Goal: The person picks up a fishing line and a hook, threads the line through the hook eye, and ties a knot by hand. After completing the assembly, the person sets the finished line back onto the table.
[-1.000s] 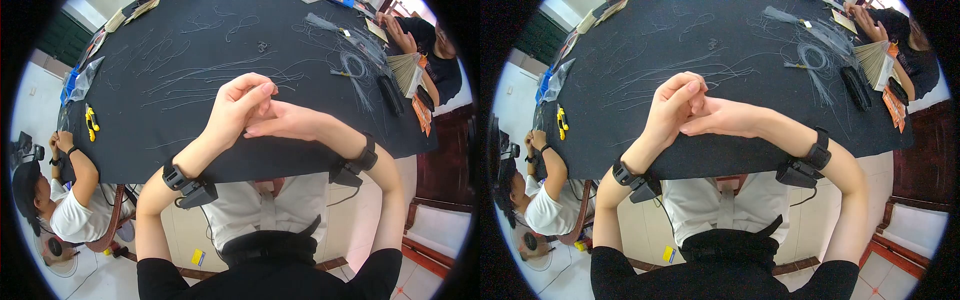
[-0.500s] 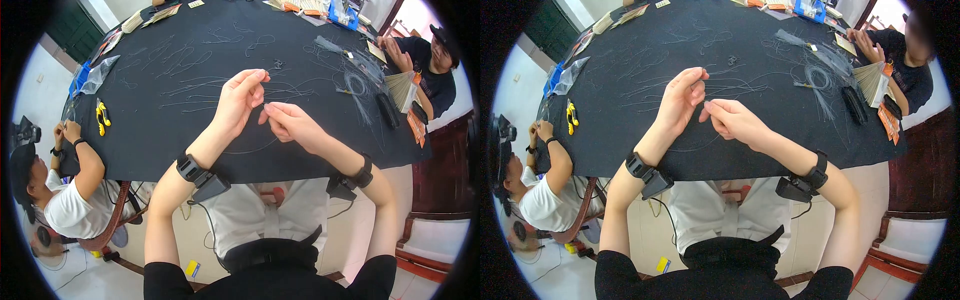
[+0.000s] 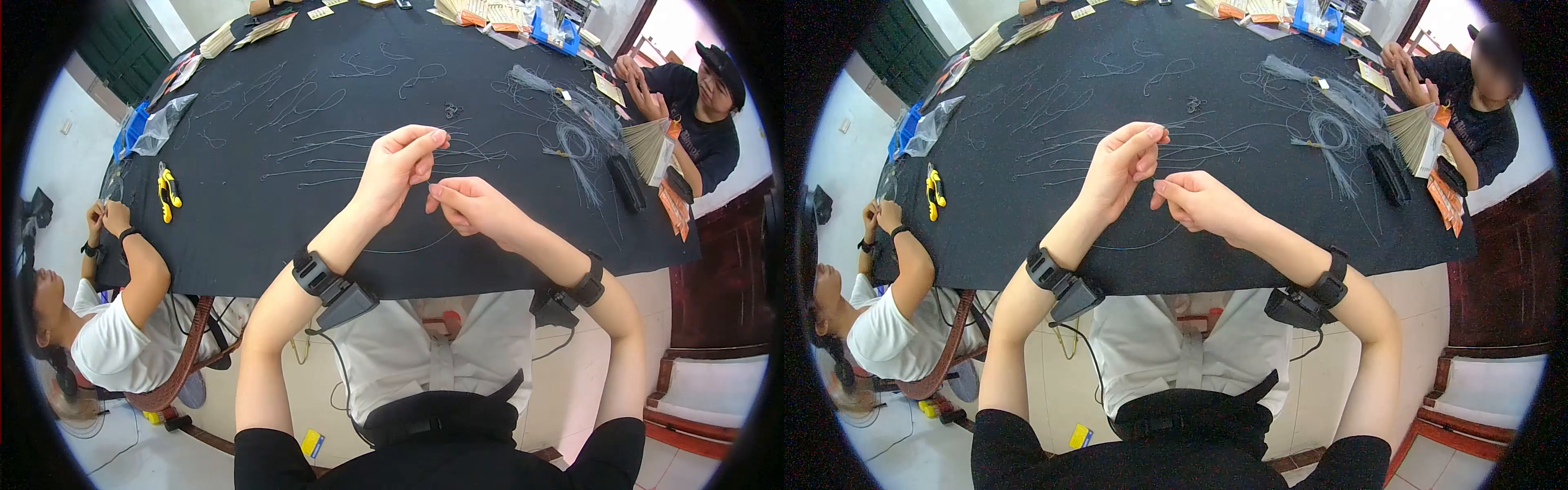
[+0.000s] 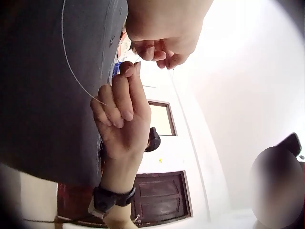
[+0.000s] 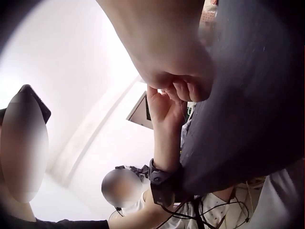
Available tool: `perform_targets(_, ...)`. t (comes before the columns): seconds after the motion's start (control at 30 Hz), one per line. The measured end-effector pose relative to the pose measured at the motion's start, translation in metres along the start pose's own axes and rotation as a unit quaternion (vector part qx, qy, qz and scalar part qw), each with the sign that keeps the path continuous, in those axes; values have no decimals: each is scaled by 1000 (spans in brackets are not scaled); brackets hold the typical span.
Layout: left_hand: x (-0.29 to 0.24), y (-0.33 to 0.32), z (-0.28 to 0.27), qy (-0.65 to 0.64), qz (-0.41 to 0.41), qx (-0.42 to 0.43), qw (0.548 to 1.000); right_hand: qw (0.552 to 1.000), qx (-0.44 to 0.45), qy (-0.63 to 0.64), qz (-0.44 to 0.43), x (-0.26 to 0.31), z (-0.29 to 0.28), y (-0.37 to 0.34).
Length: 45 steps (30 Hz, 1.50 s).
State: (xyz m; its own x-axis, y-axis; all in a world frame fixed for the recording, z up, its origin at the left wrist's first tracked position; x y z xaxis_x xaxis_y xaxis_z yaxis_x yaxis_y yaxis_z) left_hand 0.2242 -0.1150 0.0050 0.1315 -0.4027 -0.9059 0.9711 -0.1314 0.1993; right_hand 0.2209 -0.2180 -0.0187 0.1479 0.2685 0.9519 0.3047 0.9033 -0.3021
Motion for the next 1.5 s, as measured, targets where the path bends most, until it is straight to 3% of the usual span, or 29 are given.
perform_targets(0.17,-1,1,-5,33,-2,-16,999,999,-7,-14,28,-4,-6,-11)
perform_targets(0.3,-2,1,-16,79,-12,-45,996,982,-142,-85,-87,9,-46,-36)
perform_targets(0.33,-1,0,-17,91,-18,-51,994,968,-174,-29,-177,20,-58,-46)
perform_targets(0.4,3,0,-21,116,-40,-73,990,932,-225,156,-237,29,-85,-63)
perform_targets(0.43,4,0,-23,129,-50,-84,987,909,-149,237,-309,37,-96,-66)
perform_targets(0.5,7,0,-24,141,-69,-87,984,861,-156,328,-356,43,-120,-77)
perform_targets(0.6,8,0,-25,161,-93,-87,979,826,-4,348,-443,52,-145,-78)
perform_targets(0.73,9,0,-29,196,-110,-99,969,832,-70,367,-410,49,-168,-66)
perform_targets(0.83,11,0,-33,203,-121,-89,968,877,-97,309,-355,44,-173,-50)
perform_targets(0.97,7,0,-31,261,-128,-95,952,912,-209,202,-291,29,-171,-41)
perform_targets(1.2,7,0,-31,295,-159,-89,938,951,-201,114,-205,17,-168,-44)
perform_targets(1.5,9,0,-32,358,-149,-74,919,963,-175,100,-181,10,-153,-34)
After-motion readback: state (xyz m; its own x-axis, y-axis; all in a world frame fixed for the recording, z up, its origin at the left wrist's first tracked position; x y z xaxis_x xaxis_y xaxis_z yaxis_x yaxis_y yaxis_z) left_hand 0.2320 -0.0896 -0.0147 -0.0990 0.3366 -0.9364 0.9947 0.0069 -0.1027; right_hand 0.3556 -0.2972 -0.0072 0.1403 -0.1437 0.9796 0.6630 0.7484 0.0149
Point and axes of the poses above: each hand's wrist, its own y-axis towards the middle knuckle, its own z-axis out of the palm, x = y × z, the point moved 7 cm from there along y, towards the middle knuckle, and after that the axes turned 13 degrees about x, right-handed, at the moved point
